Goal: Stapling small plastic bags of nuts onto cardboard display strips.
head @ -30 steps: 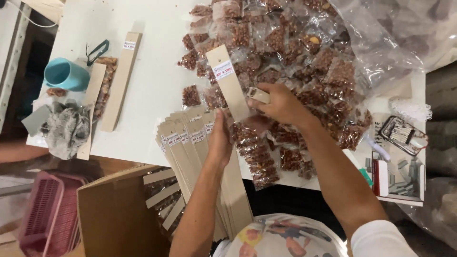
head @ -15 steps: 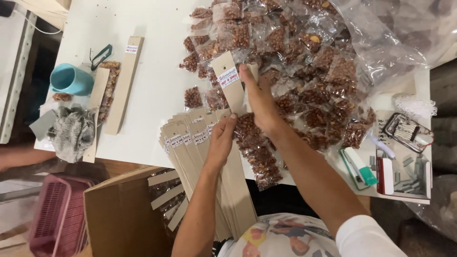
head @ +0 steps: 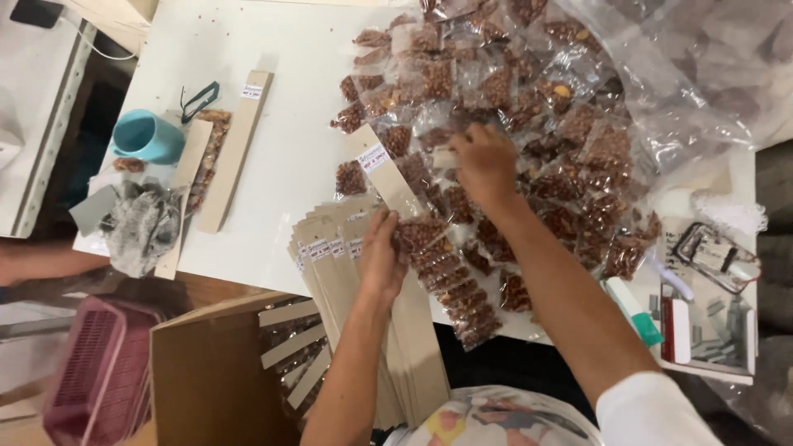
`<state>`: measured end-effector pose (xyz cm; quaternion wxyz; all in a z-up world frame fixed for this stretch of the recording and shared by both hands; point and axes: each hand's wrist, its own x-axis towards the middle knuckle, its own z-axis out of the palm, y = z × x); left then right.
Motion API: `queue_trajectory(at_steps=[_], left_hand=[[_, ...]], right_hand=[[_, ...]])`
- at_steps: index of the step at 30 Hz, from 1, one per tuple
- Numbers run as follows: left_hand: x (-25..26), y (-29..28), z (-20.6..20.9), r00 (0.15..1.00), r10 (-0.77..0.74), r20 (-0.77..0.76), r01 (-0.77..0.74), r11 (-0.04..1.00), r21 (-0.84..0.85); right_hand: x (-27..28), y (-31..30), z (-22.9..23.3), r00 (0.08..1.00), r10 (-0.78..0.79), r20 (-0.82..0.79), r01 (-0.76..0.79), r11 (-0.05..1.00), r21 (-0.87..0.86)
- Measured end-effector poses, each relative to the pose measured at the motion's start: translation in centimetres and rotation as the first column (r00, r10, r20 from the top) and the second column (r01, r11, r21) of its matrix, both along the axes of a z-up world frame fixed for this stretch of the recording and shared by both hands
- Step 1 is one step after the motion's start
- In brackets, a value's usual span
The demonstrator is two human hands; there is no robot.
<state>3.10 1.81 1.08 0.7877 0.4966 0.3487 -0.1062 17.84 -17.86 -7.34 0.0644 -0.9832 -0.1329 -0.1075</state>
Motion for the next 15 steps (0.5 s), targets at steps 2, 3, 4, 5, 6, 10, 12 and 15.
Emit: queue_trajectory(at_steps=[2,3,4,5,6,10,12,15], left_hand=[[0.2,-0.4,1.5,0.999,-0.041,0.031,0.041,0.999,-0.01],[0.2,-0.6,2.3,0.994,-0.085,0.062,0.086,0.996,-0.014],[0.4,-0.7,2.1,0.995,-0.086,0.057,0.087,0.996,-0.017],[0.6,-0.8,2.0,0.986,-0.104,0.13,0.107,0.994,-0.018],[1.0,-0.9,1.9,0.971,-0.122,0.207,0.128,0.992,-0.016],[0.9,-1.9,2.3,0.97,-0.154,0.189,0.17,0.983,-0.07],[0.3,-2.5,6.4,0.98,-0.099,0.17,0.124,0.982,-0.143],[1.6,-1.2,-2.2,0.956,-0.184,0.228,0.179,0.983,0.043]], right_hand=[[-0.9,-0.7,3.3,1.0,0.002,-0.019,0.002,0.977,0.213],[-1.5,-1.0,4.8,0.999,0.002,-0.038,0.014,0.907,0.421],[-3.4,-1.2,7.9,0.999,0.0,-0.044,0.018,0.908,0.418],[-5.3,-1.4,11.1,0.953,0.216,-0.212,0.0,0.7,0.714],[-7.0,-1.5,14.4,0.845,0.461,-0.271,0.073,0.404,0.912],[-6.5,-0.7,14.1,0.764,0.608,-0.216,0.004,0.331,0.944],[-5.3,-0.8,13.4,0.84,0.379,-0.388,0.023,0.689,0.725],[-6.2,0.4,13.1,0.862,0.346,-0.37,0.028,0.697,0.716]])
